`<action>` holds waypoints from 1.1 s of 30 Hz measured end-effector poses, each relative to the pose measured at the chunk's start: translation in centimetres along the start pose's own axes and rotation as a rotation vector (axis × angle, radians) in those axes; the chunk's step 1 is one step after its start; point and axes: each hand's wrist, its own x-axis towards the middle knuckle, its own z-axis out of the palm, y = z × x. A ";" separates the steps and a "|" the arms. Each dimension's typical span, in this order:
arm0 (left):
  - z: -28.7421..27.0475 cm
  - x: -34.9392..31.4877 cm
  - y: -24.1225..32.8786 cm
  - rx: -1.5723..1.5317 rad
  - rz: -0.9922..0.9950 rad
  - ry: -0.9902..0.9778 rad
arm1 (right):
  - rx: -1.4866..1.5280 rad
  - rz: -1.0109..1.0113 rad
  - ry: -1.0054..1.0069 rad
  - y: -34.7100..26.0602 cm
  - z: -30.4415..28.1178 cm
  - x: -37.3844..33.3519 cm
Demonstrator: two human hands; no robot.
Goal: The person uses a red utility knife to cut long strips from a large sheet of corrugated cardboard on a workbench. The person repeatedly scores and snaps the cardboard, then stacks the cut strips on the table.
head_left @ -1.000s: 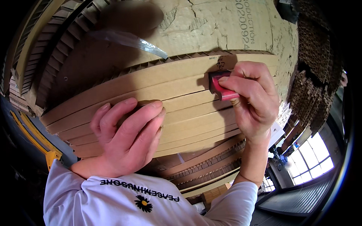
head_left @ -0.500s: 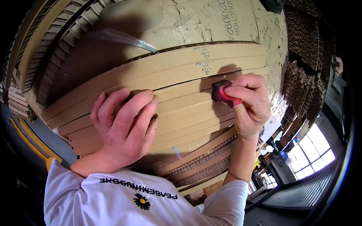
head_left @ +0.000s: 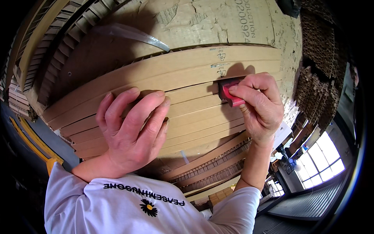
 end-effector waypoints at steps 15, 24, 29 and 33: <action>-0.8 -0.1 -0.8 -0.092 0.081 -0.020 | -0.013 -0.002 -0.016 0.0 0.2 0.7; -4.3 5.3 -2.5 -0.003 0.089 -0.198 | 0.013 0.042 -0.001 -0.7 0.3 0.7; -4.3 6.0 -3.8 -0.030 0.111 -0.315 | 0.003 0.058 -0.010 -0.7 0.4 0.7; -4.3 6.3 -3.8 -0.008 0.179 -0.320 | 0.007 0.034 0.020 -0.8 0.5 0.7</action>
